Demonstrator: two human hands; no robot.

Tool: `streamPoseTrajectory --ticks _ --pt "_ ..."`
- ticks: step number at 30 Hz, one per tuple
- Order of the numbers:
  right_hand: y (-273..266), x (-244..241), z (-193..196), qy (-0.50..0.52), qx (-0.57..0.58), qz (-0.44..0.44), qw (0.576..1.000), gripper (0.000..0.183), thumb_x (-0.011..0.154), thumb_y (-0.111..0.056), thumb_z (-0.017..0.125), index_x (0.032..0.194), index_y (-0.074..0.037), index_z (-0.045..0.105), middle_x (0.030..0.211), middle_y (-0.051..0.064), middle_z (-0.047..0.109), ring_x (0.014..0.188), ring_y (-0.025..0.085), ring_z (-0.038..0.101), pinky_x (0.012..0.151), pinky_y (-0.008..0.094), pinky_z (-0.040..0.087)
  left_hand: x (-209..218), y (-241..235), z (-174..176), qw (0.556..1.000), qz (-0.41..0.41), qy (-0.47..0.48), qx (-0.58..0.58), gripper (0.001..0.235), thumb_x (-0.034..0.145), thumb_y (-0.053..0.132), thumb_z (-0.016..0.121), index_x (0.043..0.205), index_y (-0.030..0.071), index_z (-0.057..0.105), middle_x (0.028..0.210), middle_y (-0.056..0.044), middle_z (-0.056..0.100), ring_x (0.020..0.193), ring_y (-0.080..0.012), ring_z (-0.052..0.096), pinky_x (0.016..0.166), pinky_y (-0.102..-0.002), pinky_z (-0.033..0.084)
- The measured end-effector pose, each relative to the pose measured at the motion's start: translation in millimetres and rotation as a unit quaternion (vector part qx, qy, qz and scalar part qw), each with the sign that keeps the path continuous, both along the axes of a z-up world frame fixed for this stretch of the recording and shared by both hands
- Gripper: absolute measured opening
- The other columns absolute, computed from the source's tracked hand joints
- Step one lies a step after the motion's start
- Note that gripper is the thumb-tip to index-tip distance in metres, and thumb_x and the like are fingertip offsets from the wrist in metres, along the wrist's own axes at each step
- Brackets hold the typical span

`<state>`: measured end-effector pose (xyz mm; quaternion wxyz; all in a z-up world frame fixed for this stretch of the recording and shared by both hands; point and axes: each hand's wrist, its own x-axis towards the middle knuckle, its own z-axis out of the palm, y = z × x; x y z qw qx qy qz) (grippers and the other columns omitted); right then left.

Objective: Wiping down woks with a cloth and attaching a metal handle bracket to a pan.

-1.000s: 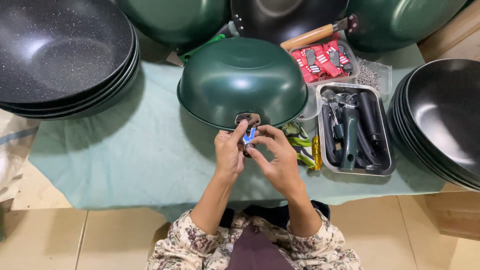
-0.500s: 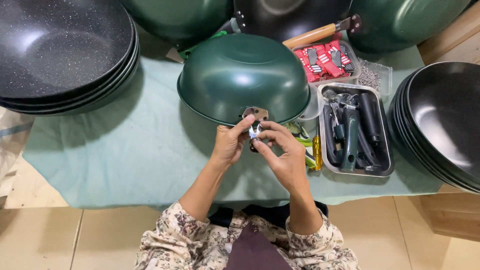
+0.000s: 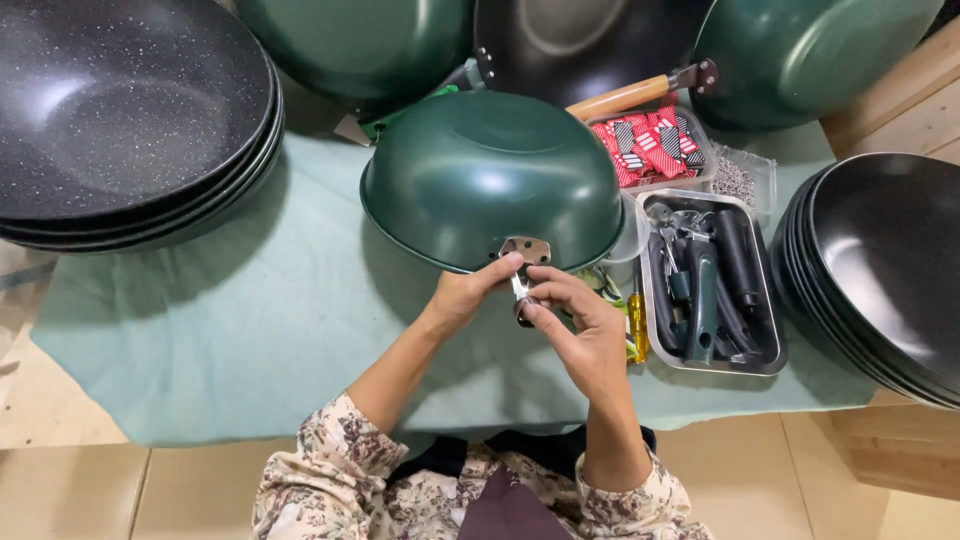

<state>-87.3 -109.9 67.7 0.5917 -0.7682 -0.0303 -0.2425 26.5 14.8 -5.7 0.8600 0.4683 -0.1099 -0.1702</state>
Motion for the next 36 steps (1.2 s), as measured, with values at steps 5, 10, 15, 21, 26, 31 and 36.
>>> streamPoseTrajectory --ticks 5,10,15,21,26,31,36 --pt "2 -5 -9 -0.003 0.006 0.002 1.000 0.015 0.085 -0.004 0.082 0.097 0.002 0.076 0.113 0.021 0.075 0.097 0.019 0.072 0.083 0.028 0.060 -7 5 8 0.999 -0.006 0.015 -0.031 0.027 0.083 0.006 0.086 0.107 0.002 0.074 0.090 -0.005 0.075 0.078 -0.0140 0.073 0.068 -0.036 0.067" --pt "3 -10 -16 0.000 0.017 0.003 1.000 0.016 0.086 -0.002 0.080 0.100 0.005 0.075 0.116 0.022 0.074 0.100 0.020 0.070 0.085 0.030 0.059 -11 3 -6 0.999 -0.020 0.008 -0.048 0.031 0.085 0.006 0.084 0.114 0.003 0.073 0.097 -0.006 0.076 0.082 -0.0133 0.073 0.072 -0.035 0.067" --pt "10 -15 -19 -0.005 0.038 0.013 0.999 0.018 0.087 0.000 0.078 0.103 0.006 0.074 0.119 0.024 0.072 0.105 0.023 0.070 0.089 0.032 0.059 -9 -1 -27 0.999 -0.012 0.002 -0.048 0.032 0.086 0.004 0.082 0.116 0.002 0.072 0.100 -0.007 0.076 0.085 -0.0131 0.073 0.073 -0.035 0.067" --pt "16 -12 -26 -0.033 0.022 0.040 0.998 0.021 0.086 0.003 0.078 0.106 0.006 0.074 0.125 0.024 0.069 0.115 0.028 0.069 0.095 0.035 0.058 -7 -3 -46 0.997 0.001 -0.016 -0.074 0.036 0.088 0.002 0.078 0.123 0.001 0.068 0.105 -0.008 0.074 0.090 -0.0130 0.068 0.074 -0.036 0.065" --pt "17 -9 -32 -0.049 0.009 0.055 0.997 0.023 0.085 0.003 0.077 0.108 0.004 0.075 0.128 0.023 0.068 0.119 0.029 0.067 0.099 0.037 0.056 -14 3 -23 0.996 0.010 -0.017 -0.087 0.032 0.088 0.003 0.077 0.119 0.000 0.070 0.100 -0.006 0.073 0.084 -0.0108 0.065 0.074 -0.033 0.063" --pt "18 -8 -47 -0.090 0.031 0.059 0.994 0.020 0.087 0.003 0.076 0.106 0.006 0.074 0.121 0.024 0.070 0.120 0.033 0.067 0.111 0.044 0.048 -25 6 5 0.989 0.008 0.044 -0.141 0.020 0.088 -0.002 0.072 0.108 -0.001 0.073 0.084 -0.010 0.068 0.073 -0.0128 0.062 0.070 -0.031 0.061" --pt "22 -7 -48 -0.093 0.037 0.052 0.994 0.020 0.087 0.004 0.076 0.106 0.007 0.074 0.120 0.023 0.071 0.120 0.033 0.067 0.112 0.045 0.046 -25 6 8 0.987 0.024 0.052 -0.147 0.004 0.090 -0.002 0.069 0.090 -0.003 0.073 0.065 -0.009 0.054 0.064 -0.0125 0.053 0.060 -0.026 0.052"
